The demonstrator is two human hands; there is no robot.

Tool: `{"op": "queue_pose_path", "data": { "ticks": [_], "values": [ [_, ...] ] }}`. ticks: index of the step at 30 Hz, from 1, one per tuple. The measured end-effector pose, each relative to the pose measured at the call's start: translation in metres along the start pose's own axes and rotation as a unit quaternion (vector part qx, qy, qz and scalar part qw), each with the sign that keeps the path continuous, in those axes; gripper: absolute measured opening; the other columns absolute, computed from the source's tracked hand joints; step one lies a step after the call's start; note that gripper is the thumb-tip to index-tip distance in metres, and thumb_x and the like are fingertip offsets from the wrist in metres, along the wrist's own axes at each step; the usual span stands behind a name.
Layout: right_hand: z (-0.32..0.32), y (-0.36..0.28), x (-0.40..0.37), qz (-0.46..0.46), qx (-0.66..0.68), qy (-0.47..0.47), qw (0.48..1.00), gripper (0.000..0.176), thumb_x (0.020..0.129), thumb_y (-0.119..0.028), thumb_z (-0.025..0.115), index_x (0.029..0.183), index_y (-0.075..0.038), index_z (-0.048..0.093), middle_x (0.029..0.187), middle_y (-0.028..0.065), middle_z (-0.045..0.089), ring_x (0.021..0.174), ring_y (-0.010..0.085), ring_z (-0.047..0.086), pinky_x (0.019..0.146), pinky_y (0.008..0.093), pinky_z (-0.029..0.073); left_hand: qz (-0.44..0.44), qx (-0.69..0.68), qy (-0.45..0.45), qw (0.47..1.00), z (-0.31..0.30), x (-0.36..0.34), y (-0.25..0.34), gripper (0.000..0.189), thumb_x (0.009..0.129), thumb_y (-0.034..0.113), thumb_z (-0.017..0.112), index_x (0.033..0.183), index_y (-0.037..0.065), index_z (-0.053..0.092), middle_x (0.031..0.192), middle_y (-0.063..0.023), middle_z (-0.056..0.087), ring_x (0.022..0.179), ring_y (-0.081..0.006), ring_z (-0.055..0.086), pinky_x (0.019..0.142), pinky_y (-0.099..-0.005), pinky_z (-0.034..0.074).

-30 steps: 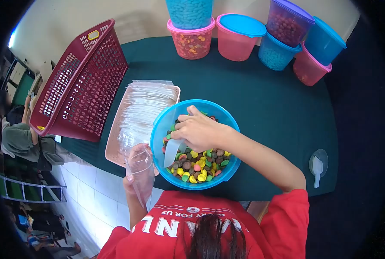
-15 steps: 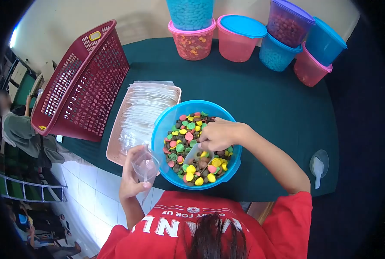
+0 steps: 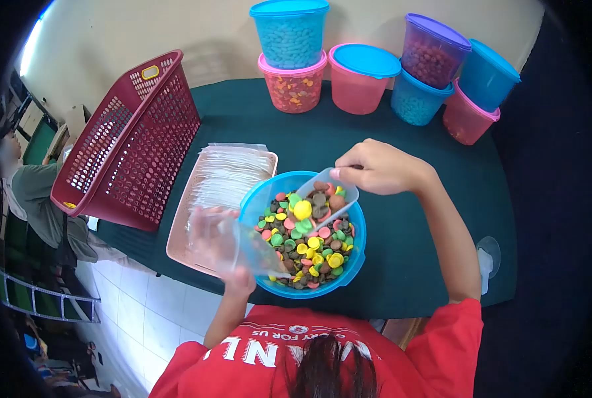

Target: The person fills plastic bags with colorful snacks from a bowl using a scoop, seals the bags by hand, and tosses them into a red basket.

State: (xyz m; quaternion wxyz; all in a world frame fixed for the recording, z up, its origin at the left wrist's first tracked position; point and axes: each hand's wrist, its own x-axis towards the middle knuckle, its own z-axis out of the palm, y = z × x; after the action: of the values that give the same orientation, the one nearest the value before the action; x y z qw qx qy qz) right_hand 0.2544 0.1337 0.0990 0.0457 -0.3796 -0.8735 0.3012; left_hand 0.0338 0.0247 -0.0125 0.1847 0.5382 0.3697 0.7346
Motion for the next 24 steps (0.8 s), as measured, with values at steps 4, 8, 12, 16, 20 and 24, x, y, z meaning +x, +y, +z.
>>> {"op": "queue_pose_path", "data": {
  "ticks": [4, 8, 12, 16, 20, 24],
  "values": [
    [0.01, 0.015, 0.002, 0.034, 0.002, 0.009, 0.999, 0.033, 0.083, -0.025, 0.043, 0.068, 0.001, 0.057, 0.053, 0.0133, 0.049, 0.05, 0.0231, 0.046, 0.052, 0.0364, 0.037, -0.066, -0.054, -0.058, 0.995, 0.007, -0.002, -0.005, 0.095, 0.061, 0.034, 0.073, 0.128, 0.0, 0.016, 0.115, -0.015, 0.03, 0.109, -0.0259, 0.035, 0.089, -0.0381, 0.036],
    [0.01, 0.014, -0.001, 0.032, -0.002, 0.023, 0.999, 0.033, 0.083, -0.025, 0.043, 0.068, 0.001, 0.056, 0.053, 0.0137, 0.048, 0.049, 0.0233, 0.046, 0.051, 0.0363, 0.036, -0.076, 0.024, -0.145, 0.986, 0.002, -0.001, -0.006, 0.095, 0.055, 0.019, 0.076, 0.128, 0.0, 0.019, 0.119, -0.013, 0.031, 0.112, -0.0248, 0.034, 0.094, -0.0378, 0.03],
    [-0.01, 0.004, -0.006, 0.02, 0.005, 0.103, 0.994, 0.032, 0.084, -0.021, 0.046, 0.061, 0.002, 0.048, 0.05, 0.0092, 0.041, 0.045, 0.0161, 0.036, 0.045, 0.0305, 0.031, -0.081, 0.014, -0.143, 0.986, 0.006, 0.0, -0.007, 0.094, 0.054, 0.019, 0.077, 0.126, -0.002, 0.022, 0.119, -0.013, 0.033, 0.111, -0.0241, 0.036, 0.093, -0.037, 0.032],
    [-0.024, -0.036, -0.005, 0.006, -0.05, 0.127, 0.991, 0.031, 0.082, -0.019, 0.047, 0.059, 0.001, 0.047, 0.048, 0.0088, 0.041, 0.044, 0.0161, 0.036, 0.049, 0.0308, 0.031, -0.041, 0.095, -0.171, 0.98, 0.014, 0.007, -0.001, 0.09, 0.05, 0.021, 0.08, 0.122, -0.002, 0.03, 0.11, -0.0133, 0.04, 0.101, -0.0243, 0.043, 0.085, -0.035, 0.038],
    [-0.014, -0.084, -0.002, -0.032, -0.358, 0.115, 0.926, 0.021, 0.072, -0.017, 0.053, 0.054, -0.006, 0.054, 0.051, 0.0091, 0.051, 0.05, 0.0182, 0.049, 0.059, 0.0311, 0.031, -0.043, 0.13, -0.201, 0.97, 0.021, 0.011, 0.003, 0.087, 0.049, 0.024, 0.081, 0.119, -0.002, 0.035, 0.103, -0.014, 0.044, 0.094, -0.0257, 0.047, 0.08, -0.0342, 0.041],
    [0.009, -0.116, 0.005, -0.026, -0.475, 0.064, 0.877, 0.012, 0.061, -0.018, 0.059, 0.052, -0.01, 0.06, 0.054, 0.0045, 0.057, 0.057, 0.0151, 0.054, 0.066, 0.0284, 0.031, -0.038, 0.144, -0.214, 0.965, 0.026, 0.012, 0.008, 0.085, 0.049, 0.023, 0.081, 0.117, -0.002, 0.037, 0.101, -0.0141, 0.044, 0.093, -0.0257, 0.047, 0.079, -0.0343, 0.041]
  ]
}}
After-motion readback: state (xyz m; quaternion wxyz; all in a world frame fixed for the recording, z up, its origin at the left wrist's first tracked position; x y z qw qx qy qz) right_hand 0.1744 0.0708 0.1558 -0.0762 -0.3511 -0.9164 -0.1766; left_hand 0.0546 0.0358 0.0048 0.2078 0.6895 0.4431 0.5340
